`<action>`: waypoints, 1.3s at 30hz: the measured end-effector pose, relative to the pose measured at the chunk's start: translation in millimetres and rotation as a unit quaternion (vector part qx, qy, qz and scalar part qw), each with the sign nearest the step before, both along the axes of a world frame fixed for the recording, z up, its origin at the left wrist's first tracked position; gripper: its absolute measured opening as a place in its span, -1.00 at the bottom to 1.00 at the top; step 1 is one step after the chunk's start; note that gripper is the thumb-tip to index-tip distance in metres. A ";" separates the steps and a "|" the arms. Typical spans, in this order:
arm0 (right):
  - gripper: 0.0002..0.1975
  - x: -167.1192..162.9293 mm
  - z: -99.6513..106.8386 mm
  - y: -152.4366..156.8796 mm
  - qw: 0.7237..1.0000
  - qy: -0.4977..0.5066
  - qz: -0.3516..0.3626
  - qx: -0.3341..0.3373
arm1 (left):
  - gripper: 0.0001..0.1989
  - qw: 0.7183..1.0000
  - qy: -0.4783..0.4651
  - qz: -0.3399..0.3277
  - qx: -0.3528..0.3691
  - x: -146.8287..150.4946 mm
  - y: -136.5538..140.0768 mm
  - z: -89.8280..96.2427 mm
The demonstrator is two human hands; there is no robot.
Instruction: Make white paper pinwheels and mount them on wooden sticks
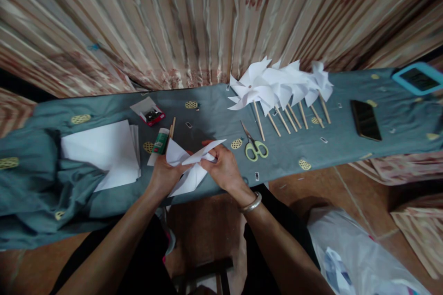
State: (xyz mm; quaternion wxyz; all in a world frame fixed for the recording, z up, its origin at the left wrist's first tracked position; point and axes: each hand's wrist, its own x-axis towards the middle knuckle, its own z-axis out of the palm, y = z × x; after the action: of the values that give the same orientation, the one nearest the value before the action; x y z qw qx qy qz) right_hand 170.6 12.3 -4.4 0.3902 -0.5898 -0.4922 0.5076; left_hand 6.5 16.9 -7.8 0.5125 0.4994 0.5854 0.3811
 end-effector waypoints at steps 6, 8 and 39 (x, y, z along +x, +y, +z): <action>-0.56 -1.0 3.7 0.3 1.000 -0.009 -0.002 -0.002 | -0.76 1.000 -0.012 0.008 -0.017 0.8 -1.0 -2.1; -0.56 -0.8 3.9 0.7 1.000 -0.014 -0.004 0.004 | -0.74 1.000 -0.015 0.014 -0.019 0.9 -1.0 -2.5; -0.57 1.1 -2.1 0.1 1.000 -0.002 0.015 0.005 | -0.82 0.999 0.026 0.014 -0.023 4.6 1.1 14.0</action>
State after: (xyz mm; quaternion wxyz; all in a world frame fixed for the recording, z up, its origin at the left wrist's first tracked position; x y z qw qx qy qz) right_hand 171.7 12.5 -6.4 0.3846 -0.5813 -0.5041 0.5100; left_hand 11.1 18.0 6.2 0.5031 0.4887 0.6144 0.3614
